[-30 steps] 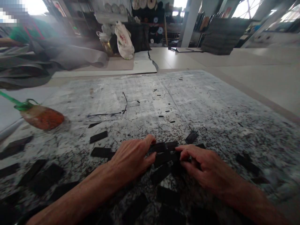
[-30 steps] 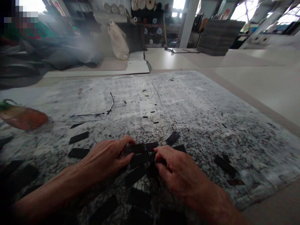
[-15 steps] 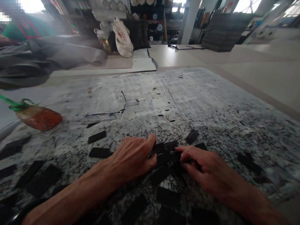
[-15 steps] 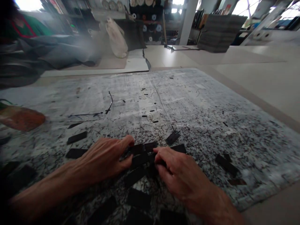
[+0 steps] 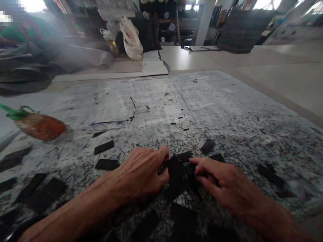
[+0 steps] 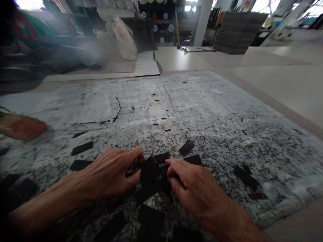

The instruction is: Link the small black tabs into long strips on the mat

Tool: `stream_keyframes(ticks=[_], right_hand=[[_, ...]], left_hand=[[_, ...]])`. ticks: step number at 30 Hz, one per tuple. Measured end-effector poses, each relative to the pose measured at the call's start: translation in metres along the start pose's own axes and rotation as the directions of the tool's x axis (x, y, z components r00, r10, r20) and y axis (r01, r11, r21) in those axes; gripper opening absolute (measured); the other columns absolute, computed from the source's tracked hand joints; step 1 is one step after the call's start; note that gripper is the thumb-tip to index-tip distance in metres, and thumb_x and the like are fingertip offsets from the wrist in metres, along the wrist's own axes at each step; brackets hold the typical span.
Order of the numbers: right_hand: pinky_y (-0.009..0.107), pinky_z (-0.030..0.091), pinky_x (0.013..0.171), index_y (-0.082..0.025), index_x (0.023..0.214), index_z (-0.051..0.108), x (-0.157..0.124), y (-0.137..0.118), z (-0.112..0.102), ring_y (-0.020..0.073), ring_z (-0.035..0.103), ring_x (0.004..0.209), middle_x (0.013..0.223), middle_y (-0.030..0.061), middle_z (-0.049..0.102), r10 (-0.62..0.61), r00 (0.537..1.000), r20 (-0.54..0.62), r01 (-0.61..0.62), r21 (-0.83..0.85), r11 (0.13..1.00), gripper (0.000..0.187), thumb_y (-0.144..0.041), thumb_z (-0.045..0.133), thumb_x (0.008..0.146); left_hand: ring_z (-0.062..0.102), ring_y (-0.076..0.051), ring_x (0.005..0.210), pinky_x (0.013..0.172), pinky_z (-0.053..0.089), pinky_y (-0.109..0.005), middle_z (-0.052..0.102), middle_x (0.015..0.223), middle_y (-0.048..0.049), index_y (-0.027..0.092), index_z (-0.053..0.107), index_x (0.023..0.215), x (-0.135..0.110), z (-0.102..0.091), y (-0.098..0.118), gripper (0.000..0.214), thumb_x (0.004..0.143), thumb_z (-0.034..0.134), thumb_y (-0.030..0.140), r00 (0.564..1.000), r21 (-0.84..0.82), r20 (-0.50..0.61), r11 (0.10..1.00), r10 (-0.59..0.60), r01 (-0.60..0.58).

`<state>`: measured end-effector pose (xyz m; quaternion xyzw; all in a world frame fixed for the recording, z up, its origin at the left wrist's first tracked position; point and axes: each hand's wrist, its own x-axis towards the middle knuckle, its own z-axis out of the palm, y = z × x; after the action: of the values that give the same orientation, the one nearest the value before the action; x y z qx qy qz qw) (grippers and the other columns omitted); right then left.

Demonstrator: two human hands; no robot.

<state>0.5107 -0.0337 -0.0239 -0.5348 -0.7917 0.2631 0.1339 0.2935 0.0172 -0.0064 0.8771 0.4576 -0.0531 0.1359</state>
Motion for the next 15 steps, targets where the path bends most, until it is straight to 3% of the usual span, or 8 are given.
stream_keyframes(ticks=[7, 11, 15], right_hand=[[0.027, 0.051, 0.077, -0.023, 0.083, 0.057, -0.001, 0.001, 0.002, 0.0167, 0.064, 0.091, 0.110, 0.0027, 0.066, -0.001, 0.999, -0.050, 0.004, 0.050, 0.999, 0.014, -0.015, 0.046, 0.081], [0.028, 0.051, 0.079, -0.022, 0.082, 0.056, -0.002, 0.001, 0.003, 0.0173, 0.064, 0.093, 0.113, 0.0039, 0.064, 0.003, 0.999, -0.053, 0.000, 0.062, 0.998, 0.013, -0.015, 0.046, 0.081], [0.030, 0.051, 0.080, -0.022, 0.082, 0.056, -0.002, 0.003, 0.004, 0.0182, 0.063, 0.096, 0.113, 0.0048, 0.064, -0.001, 0.999, -0.051, 0.004, 0.056, 0.998, 0.013, -0.015, 0.045, 0.081]], left_hand=[[0.044, -0.012, 0.050, 0.050, 0.025, -0.026, 0.047, 0.054, 0.0057, 0.023, 0.051, 0.081, 0.000, -0.006, -0.001, 0.012, 0.078, 0.045, 0.033, 0.998, -0.214, 0.032, 0.975, -0.055, 0.061], [0.043, -0.010, 0.054, 0.049, 0.025, -0.025, 0.047, 0.057, 0.0060, 0.021, 0.050, 0.067, 0.001, -0.008, -0.007, 0.013, 0.077, 0.045, 0.027, 0.991, -0.455, 0.125, 0.884, -0.051, 0.103], [0.043, -0.010, 0.057, 0.052, 0.028, -0.024, 0.048, 0.059, 0.0058, 0.019, 0.051, 0.066, 0.003, -0.009, -0.015, 0.019, 0.080, 0.041, 0.025, 0.988, -0.531, 0.153, 0.843, -0.008, 0.090]])
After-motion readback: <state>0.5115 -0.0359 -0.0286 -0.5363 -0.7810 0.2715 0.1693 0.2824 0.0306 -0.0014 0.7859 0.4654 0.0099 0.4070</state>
